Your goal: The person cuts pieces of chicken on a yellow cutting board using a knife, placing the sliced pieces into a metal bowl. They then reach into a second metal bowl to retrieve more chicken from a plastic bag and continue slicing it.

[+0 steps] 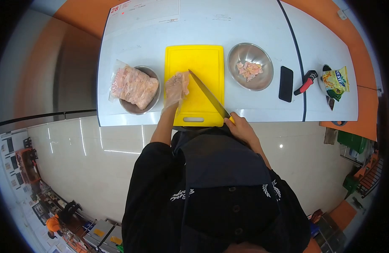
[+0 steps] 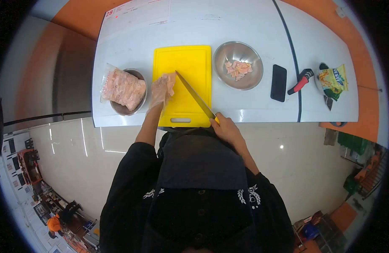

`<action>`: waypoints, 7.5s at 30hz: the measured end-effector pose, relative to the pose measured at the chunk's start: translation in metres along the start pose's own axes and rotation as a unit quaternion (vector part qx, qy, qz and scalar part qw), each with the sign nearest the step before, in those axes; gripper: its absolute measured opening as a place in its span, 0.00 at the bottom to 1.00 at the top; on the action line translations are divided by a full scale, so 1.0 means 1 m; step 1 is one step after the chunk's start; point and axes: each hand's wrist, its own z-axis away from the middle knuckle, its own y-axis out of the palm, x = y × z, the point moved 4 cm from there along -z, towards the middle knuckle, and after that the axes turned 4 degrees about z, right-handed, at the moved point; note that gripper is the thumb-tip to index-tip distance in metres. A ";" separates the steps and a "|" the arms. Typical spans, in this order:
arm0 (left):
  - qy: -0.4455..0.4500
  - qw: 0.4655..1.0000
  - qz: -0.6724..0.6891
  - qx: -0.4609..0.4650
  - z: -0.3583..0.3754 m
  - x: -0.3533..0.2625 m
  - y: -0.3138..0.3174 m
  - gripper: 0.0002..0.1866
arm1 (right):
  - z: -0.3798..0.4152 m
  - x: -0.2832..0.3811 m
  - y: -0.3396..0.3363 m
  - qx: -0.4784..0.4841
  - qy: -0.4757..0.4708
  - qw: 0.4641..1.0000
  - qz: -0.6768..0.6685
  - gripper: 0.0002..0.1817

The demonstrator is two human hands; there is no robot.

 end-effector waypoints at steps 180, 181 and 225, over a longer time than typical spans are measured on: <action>0.125 0.973 0.106 -0.163 0.031 0.054 -0.022 0.31 | 0.041 -0.015 0.001 -0.064 0.031 0.996 -0.048 0.19; 0.110 0.975 0.107 -0.163 0.030 0.057 -0.026 0.31 | 0.039 -0.013 0.006 -0.053 0.028 0.997 -0.042 0.20; 0.260 0.922 -0.201 -0.203 0.040 0.023 -0.018 0.07 | 0.007 -0.001 0.014 -0.056 0.086 0.995 -0.017 0.21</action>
